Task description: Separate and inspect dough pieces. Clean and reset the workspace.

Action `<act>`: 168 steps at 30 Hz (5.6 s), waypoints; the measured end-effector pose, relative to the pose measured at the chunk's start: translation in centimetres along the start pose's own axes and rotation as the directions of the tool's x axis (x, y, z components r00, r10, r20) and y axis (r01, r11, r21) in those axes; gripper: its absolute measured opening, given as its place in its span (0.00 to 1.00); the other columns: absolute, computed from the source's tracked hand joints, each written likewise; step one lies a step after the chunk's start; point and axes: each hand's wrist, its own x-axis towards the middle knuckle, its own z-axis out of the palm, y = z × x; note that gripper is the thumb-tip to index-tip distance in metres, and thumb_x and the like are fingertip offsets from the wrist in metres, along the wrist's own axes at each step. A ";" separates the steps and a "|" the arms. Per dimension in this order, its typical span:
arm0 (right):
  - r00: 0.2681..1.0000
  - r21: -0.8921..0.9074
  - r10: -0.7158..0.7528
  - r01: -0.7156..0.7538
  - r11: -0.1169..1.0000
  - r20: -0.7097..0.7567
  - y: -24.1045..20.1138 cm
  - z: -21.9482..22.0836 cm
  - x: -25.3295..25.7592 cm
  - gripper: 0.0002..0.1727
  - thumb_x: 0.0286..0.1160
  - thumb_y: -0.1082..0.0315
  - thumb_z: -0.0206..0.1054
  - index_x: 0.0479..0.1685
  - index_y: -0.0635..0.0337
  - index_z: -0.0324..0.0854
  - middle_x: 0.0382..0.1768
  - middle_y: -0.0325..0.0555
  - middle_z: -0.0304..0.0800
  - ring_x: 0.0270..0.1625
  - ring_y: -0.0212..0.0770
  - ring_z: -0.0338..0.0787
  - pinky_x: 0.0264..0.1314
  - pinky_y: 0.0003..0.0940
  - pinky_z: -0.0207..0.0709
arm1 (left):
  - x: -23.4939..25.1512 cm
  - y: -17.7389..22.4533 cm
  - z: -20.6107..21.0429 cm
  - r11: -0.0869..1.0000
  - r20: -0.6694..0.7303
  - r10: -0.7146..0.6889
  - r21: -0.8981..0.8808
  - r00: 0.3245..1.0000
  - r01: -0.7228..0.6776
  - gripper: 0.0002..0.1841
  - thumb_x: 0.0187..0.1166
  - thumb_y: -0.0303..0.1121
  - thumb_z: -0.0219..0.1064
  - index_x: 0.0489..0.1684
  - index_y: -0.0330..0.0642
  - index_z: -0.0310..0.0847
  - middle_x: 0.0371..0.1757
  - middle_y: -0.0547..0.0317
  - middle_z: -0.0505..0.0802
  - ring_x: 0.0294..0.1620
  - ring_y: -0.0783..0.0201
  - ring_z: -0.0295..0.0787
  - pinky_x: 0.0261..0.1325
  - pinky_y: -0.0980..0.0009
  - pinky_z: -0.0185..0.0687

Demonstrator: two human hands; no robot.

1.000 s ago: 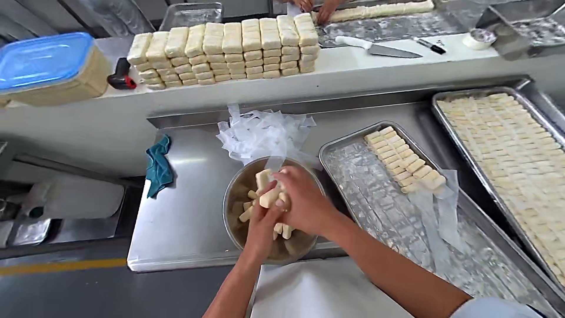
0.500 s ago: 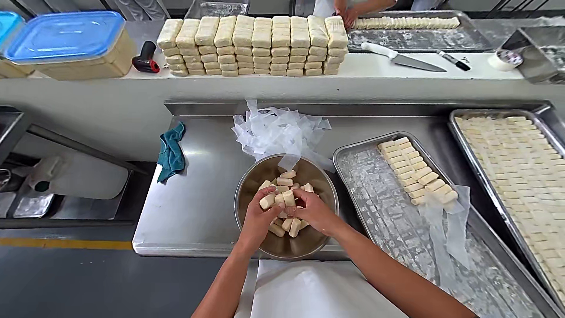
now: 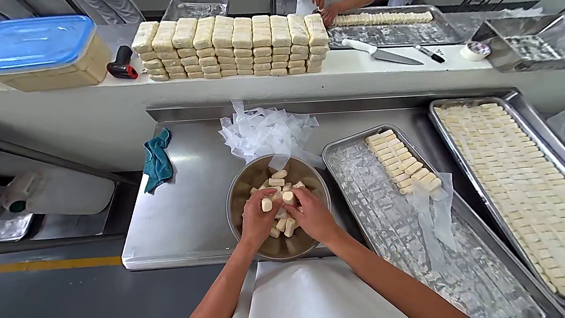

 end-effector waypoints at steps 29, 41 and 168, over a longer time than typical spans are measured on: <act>0.996 0.564 0.093 -0.075 0.822 -0.003 -0.3 -2.3 0.9 0.08 0.81 0.73 0.66 0.50 0.64 0.89 0.44 0.45 0.93 0.44 0.34 0.91 0.51 0.34 0.87 | 0.1 2.3 -0.6 0.881 0.307 -0.271 -0.303 0.912 0.363 0.20 0.89 0.33 0.59 0.74 0.32 0.74 0.54 0.46 0.93 0.51 0.57 0.94 0.58 0.59 0.91; 0.958 0.629 0.285 -0.247 0.737 0.041 0.7 -1.1 0.7 0.23 0.65 0.79 0.75 0.63 0.62 0.83 0.51 0.49 0.90 0.50 0.40 0.89 0.53 0.37 0.85 | -0.1 2.1 0.0 0.924 0.217 -0.180 -0.297 0.960 0.240 0.19 0.81 0.29 0.67 0.70 0.36 0.80 0.57 0.51 0.92 0.52 0.59 0.92 0.58 0.61 0.89; 0.970 0.171 0.002 -0.045 0.984 0.242 3.8 -2.0 1.0 0.48 0.59 0.65 0.82 0.88 0.55 0.65 0.88 0.54 0.64 0.89 0.51 0.64 0.87 0.55 0.64 | 0.7 3.7 -0.1 0.905 0.276 -0.114 -0.367 0.954 0.214 0.15 0.83 0.38 0.47 0.47 0.44 0.81 0.39 0.59 0.90 0.39 0.64 0.89 0.47 0.64 0.88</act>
